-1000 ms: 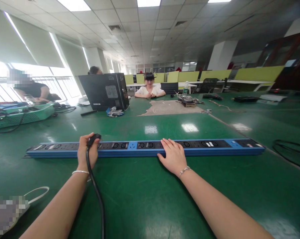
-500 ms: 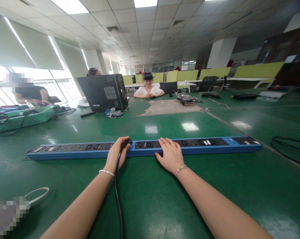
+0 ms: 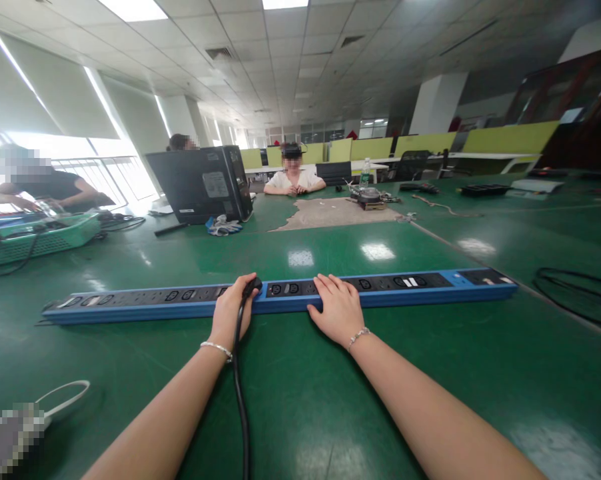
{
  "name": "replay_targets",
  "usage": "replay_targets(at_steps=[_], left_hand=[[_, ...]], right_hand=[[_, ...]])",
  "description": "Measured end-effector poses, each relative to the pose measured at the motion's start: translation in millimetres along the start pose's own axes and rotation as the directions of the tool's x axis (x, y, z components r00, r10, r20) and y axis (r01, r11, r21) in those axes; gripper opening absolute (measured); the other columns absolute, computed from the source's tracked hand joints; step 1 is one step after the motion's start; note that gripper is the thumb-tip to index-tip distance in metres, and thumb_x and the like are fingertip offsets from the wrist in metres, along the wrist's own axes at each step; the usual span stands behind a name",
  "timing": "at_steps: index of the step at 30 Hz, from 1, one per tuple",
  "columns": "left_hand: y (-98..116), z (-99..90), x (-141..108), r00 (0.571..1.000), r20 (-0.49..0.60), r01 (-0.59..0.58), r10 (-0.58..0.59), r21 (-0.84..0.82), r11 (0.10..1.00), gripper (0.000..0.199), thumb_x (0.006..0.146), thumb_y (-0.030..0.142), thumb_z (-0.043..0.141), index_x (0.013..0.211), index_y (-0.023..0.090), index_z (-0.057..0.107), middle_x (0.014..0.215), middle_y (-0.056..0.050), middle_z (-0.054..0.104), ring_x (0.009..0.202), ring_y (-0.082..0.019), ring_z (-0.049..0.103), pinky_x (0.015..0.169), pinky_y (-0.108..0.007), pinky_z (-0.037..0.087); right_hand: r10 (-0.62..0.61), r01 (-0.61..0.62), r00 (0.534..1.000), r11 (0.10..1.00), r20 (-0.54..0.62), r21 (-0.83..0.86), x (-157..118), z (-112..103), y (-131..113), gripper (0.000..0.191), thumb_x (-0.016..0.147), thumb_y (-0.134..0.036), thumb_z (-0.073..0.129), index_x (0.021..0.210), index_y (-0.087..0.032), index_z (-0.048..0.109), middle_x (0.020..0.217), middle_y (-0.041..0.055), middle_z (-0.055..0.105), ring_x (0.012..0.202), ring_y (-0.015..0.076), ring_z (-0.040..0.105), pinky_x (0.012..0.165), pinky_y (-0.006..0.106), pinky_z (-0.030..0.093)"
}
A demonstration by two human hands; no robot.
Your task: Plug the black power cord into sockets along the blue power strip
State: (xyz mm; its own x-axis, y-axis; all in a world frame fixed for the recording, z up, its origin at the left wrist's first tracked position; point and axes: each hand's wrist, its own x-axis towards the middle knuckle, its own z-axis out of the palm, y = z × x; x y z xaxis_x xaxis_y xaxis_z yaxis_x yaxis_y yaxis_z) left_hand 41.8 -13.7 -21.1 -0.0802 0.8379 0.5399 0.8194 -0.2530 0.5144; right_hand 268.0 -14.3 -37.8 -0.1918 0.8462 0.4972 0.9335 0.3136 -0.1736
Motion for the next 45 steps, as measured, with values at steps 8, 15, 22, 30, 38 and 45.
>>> replay_targets(at_steps=[8, 15, 22, 30, 38, 45], left_hand=[[-9, -3.5, 6, 0.998, 0.068, 0.012, -0.013, 0.010, 1.000, 0.034, 0.084, 0.038, 0.045, 0.115, 0.025, 0.052, 0.091, -0.004, 0.068, 0.083, -0.020, 0.065, 0.074, -0.031, 0.048], [-10, -2.0, 9, 0.997, 0.071, 0.009, -0.014, 0.063, 0.998, 0.035, 0.085, 0.037, 0.043, 0.116, 0.024, 0.051, 0.090, -0.006, 0.067, 0.080, -0.021, 0.064, 0.074, -0.033, 0.047], [-17, -0.8, 10, 0.994, 0.091, -0.068, 0.060, 0.082, 0.994, 0.036, 0.086, 0.037, 0.042, 0.117, 0.022, 0.051, 0.092, -0.008, 0.066, 0.083, -0.022, 0.062, 0.076, -0.034, 0.046], [-23, 2.3, 10, 0.990, 0.081, -0.120, 0.112, 0.112, 0.986, 0.035, 0.086, 0.036, 0.041, 0.116, 0.022, 0.052, 0.090, -0.008, 0.065, 0.084, -0.022, 0.061, 0.077, -0.034, 0.046], [-25, 5.1, 9, 0.989, 0.065, -0.142, 0.135, 0.122, 0.982, 0.036, 0.087, 0.039, 0.039, 0.117, 0.023, 0.052, 0.090, -0.007, 0.065, 0.083, -0.022, 0.061, 0.076, -0.034, 0.046], [-8, -3.7, 3, 0.963, 0.166, -0.245, 0.210, 0.231, 0.941, 0.032, 0.089, 0.036, 0.038, 0.115, 0.025, 0.053, 0.108, -0.005, 0.064, 0.098, -0.022, 0.057, 0.084, -0.034, 0.042]], right_hand=[[0.000, 0.000, 1.000, 1.000, 0.013, -0.017, 1, 1, 0, 0.053, 0.079, -0.040, 0.047, 0.128, -0.020, 0.046, 0.134, 0.0060, 0.046, 0.125, 0.0229, 0.033, 0.100, 0.040, 0.022], [0.005, -0.005, 1.000, 1.000, 0.014, -0.012, 0, 1, 0, 0.053, 0.079, -0.040, 0.047, 0.128, -0.020, 0.045, 0.135, 0.0060, 0.046, 0.125, 0.0232, 0.033, 0.100, 0.040, 0.022], [0.005, -0.005, 1.000, 1.000, 0.004, -0.003, 1, 1, 0, 0.053, 0.078, -0.040, 0.048, 0.127, -0.020, 0.046, 0.134, 0.0042, 0.047, 0.124, 0.0220, 0.034, 0.101, 0.039, 0.021], [0.004, -0.004, 1.000, 1.000, 0.016, -0.027, 0, 1, 0, 0.053, 0.079, -0.041, 0.047, 0.128, -0.020, 0.045, 0.135, 0.0063, 0.046, 0.125, 0.0228, 0.033, 0.100, 0.040, 0.023], [0.008, -0.008, 1.000, 1.000, 0.006, -0.011, 0, 1, 0, 0.053, 0.078, -0.040, 0.048, 0.127, -0.020, 0.046, 0.135, 0.0053, 0.046, 0.125, 0.0230, 0.034, 0.101, 0.040, 0.022], [0.009, -0.009, 1.000, 1.000, 0.007, -0.008, 0, 1, -1, 0.053, 0.078, -0.040, 0.048, 0.128, -0.020, 0.046, 0.135, 0.0048, 0.046, 0.125, 0.0225, 0.034, 0.101, 0.039, 0.022]])
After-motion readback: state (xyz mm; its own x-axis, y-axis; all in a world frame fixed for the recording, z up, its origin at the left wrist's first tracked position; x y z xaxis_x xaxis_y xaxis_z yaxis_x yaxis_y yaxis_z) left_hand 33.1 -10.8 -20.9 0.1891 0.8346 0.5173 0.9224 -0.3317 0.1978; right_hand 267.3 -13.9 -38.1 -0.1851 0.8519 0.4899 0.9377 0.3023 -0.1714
